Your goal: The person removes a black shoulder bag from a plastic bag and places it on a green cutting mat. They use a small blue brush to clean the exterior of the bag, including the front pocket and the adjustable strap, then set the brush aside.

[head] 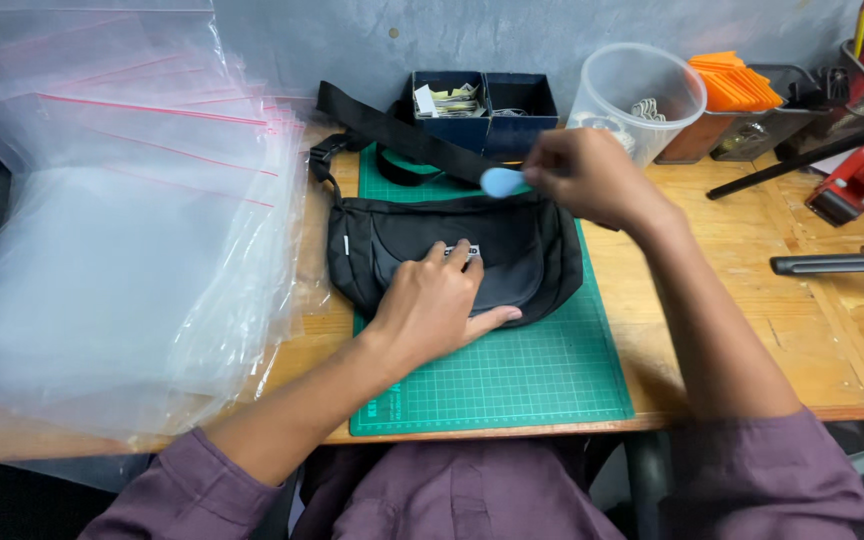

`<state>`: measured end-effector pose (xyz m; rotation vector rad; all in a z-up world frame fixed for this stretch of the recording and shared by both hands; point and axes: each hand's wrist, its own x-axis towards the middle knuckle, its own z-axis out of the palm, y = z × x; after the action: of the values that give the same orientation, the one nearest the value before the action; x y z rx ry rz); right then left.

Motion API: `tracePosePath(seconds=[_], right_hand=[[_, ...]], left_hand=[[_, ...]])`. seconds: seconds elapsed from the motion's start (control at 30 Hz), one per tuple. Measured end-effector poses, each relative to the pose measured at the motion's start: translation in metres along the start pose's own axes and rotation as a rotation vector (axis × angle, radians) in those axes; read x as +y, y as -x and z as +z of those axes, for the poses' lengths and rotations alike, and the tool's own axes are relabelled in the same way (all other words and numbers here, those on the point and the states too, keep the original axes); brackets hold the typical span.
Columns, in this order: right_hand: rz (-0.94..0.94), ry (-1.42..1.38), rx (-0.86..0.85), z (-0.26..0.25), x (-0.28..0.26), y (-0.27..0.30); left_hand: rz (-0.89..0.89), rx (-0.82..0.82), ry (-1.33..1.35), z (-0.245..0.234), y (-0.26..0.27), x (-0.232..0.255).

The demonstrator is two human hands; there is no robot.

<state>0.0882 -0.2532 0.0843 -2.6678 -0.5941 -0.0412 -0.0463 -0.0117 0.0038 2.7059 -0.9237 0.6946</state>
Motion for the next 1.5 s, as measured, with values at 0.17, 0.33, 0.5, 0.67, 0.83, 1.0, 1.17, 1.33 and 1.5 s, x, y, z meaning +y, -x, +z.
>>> tracePosePath(seconds=[0.17,0.33,0.5,0.67,0.83,1.0,1.17,1.33,1.5], right_hand=[[0.147,-0.123,-0.133,-0.01,0.094,0.04],[0.129,-0.464,-0.389,-0.011,0.084,0.076],[0.063,-0.109,-0.035,0.015,0.121,0.064],[0.059,-0.167,-0.078,0.019,0.09,0.066],[0.127,-0.017,-0.011,0.004,0.077,0.079],[0.1,-0.346,-0.228,-0.022,0.003,0.107],[0.091,-0.231,-0.152,-0.008,0.041,0.095],[0.184,-0.122,0.135,0.004,0.082,0.091],[-0.029,-0.485,-0.004,0.005,0.019,0.102]], left_hand=[[0.072,0.108,0.117,0.035,-0.005,-0.001],[0.095,0.163,0.01,0.048,-0.006,0.006],[-0.04,0.104,0.239,0.034,-0.01,0.004],[-0.083,0.082,0.322,0.019,-0.012,0.003],[-0.16,0.036,0.392,0.016,-0.014,-0.002],[-0.199,-0.06,0.464,0.005,-0.021,-0.007],[-0.213,-0.091,0.511,0.009,-0.022,-0.011],[-0.336,-0.14,0.595,0.018,-0.028,-0.027],[-0.431,-0.201,0.707,0.022,-0.033,-0.033]])
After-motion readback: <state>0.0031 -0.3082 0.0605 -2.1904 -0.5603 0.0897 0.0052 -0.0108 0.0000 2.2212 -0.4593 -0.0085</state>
